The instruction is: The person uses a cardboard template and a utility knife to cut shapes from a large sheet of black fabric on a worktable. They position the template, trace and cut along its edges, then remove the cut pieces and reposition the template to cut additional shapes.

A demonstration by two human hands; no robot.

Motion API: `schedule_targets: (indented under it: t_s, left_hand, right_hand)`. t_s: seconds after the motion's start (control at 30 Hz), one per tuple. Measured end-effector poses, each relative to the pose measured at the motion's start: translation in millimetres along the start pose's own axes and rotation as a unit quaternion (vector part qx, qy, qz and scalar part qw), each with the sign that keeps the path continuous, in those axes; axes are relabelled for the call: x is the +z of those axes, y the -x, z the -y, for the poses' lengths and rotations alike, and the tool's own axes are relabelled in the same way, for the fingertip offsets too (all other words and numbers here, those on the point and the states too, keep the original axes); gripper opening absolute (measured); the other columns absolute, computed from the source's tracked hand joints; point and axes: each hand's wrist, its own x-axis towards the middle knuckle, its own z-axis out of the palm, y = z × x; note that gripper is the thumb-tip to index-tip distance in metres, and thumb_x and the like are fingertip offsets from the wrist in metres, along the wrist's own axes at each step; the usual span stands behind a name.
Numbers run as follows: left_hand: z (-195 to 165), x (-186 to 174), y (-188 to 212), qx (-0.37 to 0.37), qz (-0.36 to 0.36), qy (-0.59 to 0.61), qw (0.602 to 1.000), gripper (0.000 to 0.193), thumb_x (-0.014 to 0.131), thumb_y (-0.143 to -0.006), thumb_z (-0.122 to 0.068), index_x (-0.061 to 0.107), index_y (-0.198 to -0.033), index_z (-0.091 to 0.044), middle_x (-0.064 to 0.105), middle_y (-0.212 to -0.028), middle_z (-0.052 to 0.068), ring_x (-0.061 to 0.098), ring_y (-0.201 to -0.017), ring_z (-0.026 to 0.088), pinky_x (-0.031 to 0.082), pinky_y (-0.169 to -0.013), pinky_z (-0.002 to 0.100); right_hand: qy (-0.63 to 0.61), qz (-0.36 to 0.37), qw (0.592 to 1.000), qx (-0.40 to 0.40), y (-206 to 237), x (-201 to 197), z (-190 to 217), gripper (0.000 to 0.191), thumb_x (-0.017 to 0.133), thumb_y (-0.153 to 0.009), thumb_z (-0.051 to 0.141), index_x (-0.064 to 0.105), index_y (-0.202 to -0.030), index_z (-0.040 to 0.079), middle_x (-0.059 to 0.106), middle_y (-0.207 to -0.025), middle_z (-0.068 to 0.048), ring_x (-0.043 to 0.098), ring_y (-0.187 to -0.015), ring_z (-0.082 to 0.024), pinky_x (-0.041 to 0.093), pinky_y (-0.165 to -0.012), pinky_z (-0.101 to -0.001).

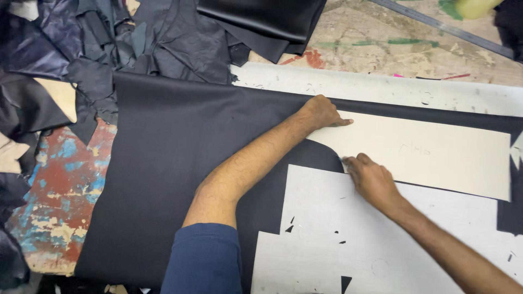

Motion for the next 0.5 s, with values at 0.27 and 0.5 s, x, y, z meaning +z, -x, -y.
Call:
schedule_targets:
  t_s: [0.27, 0.5]
  left_hand:
    - [-10, 2, -4, -0.031, 0.005, 0.016, 0.999, 0.060, 0.054, -0.102, -0.020, 0.038, -0.153, -0.048, 0.074, -0.096, -0.001, 0.073, -0.077, 0.018, 0.060, -0.058, 0.035]
    - [-102, -17, 24, -0.250, 0.018, -0.076, 0.965, 0.071, 0.057, -0.092, -0.006, 0.035, -0.159, -0.012, 0.066, -0.113, 0.026, 0.069, -0.100, 0.041, 0.061, -0.084, 0.046]
  right_hand:
    - [-0.073, 0.021, 0.984, 0.162, 70, 3, 31, 0.033, 0.068, -0.091, 0.013, 0.066, -0.124, 0.006, 0.072, -0.100, -0.018, 0.074, -0.074, -0.034, 0.061, -0.064, -0.0443]
    - [-0.121, -0.154, 0.979, 0.056, 15, -80, -28, 0.025, 0.069, -0.091, 0.003, 0.072, -0.116, 0.001, 0.074, -0.100, -0.014, 0.075, -0.074, -0.021, 0.057, -0.064, -0.0346]
